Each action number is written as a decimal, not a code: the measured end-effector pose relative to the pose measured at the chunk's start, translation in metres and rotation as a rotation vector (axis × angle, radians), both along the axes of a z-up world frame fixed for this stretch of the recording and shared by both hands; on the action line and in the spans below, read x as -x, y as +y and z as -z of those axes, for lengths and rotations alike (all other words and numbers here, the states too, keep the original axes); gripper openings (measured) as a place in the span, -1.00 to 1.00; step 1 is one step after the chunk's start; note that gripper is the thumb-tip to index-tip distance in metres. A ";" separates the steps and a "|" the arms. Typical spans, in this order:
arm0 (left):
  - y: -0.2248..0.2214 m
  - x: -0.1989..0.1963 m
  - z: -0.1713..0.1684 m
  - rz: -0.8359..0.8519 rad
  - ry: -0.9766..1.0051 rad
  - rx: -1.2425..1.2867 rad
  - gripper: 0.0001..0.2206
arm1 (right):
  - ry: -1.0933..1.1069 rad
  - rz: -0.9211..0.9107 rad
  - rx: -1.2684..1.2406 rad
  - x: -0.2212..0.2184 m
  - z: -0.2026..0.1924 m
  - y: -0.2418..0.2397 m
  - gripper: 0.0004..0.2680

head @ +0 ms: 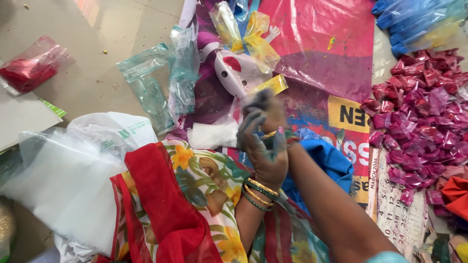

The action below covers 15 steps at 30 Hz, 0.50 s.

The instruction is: The person packages blue powder into small plastic bags using a spoon.

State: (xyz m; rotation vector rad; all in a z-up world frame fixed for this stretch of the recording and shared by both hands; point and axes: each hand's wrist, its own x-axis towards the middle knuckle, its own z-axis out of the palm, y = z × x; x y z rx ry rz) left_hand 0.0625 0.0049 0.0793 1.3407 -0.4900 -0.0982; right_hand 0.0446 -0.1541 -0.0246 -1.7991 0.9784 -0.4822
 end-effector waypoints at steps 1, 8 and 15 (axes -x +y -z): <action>-0.004 0.003 0.009 0.004 -0.001 0.007 -0.57 | -0.001 0.004 0.007 0.012 -0.037 0.012 -0.87; -0.026 0.022 0.042 0.415 0.660 -0.119 -0.36 | -0.385 0.439 -0.140 0.155 -0.170 0.067 -0.77; -0.009 0.049 0.042 1.345 0.759 -0.130 -0.78 | -0.506 0.705 -0.139 0.240 -0.160 0.128 -0.75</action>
